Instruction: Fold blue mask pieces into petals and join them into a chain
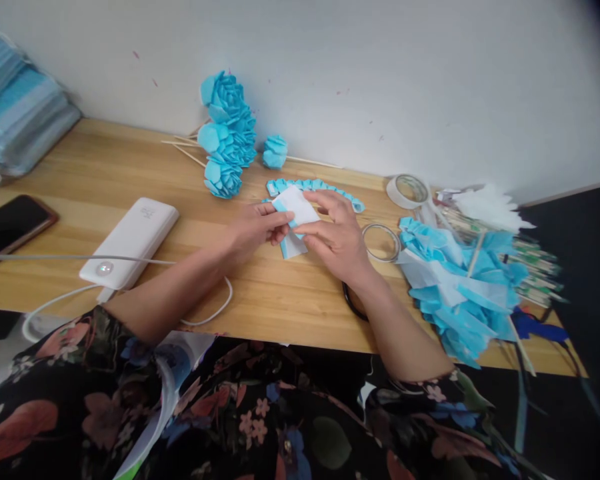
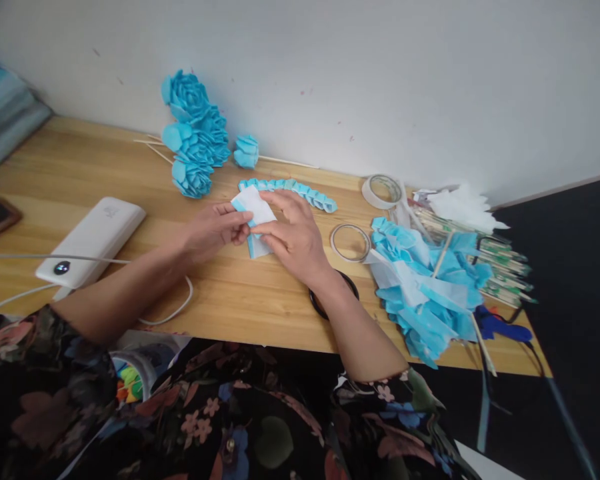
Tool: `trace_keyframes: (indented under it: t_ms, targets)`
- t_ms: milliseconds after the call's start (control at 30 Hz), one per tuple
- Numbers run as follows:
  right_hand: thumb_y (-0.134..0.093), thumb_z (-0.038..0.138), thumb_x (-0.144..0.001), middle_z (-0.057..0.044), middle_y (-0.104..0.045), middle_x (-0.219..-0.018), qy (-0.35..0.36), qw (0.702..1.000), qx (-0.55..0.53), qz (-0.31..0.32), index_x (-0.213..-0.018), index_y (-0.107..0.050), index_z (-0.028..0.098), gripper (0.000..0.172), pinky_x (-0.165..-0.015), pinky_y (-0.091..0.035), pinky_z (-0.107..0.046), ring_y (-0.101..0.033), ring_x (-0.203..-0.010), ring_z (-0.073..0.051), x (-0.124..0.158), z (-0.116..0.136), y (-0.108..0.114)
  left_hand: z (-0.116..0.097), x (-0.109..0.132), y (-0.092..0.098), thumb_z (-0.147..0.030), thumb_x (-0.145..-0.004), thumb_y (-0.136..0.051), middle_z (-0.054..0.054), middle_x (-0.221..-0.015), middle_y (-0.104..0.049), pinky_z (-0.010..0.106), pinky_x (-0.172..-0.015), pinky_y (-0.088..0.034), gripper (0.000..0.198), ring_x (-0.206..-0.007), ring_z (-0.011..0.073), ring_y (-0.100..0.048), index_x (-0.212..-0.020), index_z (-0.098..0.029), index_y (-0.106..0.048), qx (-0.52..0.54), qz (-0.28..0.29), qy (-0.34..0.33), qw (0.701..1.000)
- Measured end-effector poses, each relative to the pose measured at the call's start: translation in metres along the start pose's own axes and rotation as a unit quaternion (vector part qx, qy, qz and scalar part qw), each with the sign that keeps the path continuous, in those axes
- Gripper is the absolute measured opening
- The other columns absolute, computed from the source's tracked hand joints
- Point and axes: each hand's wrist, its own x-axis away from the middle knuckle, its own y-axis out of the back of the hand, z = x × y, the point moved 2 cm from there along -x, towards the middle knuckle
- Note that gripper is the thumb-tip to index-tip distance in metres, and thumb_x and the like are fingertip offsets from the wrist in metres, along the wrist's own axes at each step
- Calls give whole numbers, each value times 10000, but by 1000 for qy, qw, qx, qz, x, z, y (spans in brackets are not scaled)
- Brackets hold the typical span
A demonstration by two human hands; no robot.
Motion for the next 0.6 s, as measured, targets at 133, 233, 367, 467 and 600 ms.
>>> trace_keyframes:
  t_ms: [133,233,367,467,600]
  targets:
    - [-646,219,-971,19,-624,-1488,0,1000,1,-18,-1010,-796,349,202,-1119,-513,-561,-538,-1389,-280,-1,2,-2,4,-4,4,-211,-836,-777,2,-508,-606,200,-482,-378,296,-447,64,-517,-584,-127,-645,-36,-25,-24,999]
    - [-640,224,-980,15,-619,-1506,14,999,4,-28,-1005,-802,346,204,-1147,-491,-572,-529,-1402,-274,-1,2,-3,5,-5,6,-268,-798,-808,2,-500,-600,206,-492,-373,294,-458,67,-509,-579,-132,-667,-71,-46,-48,995]
    - [-644,238,-983,17,-614,-1529,12,1000,9,-23,-1004,-810,351,201,-1171,-464,-584,-524,-1414,-275,0,0,-4,4,-6,8,-377,-747,-840,-2,-505,-596,219,-503,-365,327,-472,71,-497,-580,-142,-687,-98,-59,-75,991]
    - [-645,225,-979,13,-612,-1539,2,1000,11,-16,-1017,-815,354,217,-1180,-450,-596,-518,-1428,-283,0,-1,-4,5,-6,10,-461,-722,-850,4,-523,-607,228,-508,-362,384,-481,72,-490,-573,-145,-691,-91,-58,-95,990]
    - [-654,200,-969,18,-604,-1550,5,1000,5,-19,-1021,-815,359,232,-1179,-450,-609,-519,-1435,-287,-1,-1,-4,5,-5,10,-477,-727,-858,5,-539,-615,229,-513,-360,397,-487,71,-489,-584,-145,-695,-74,-55,-120,988]
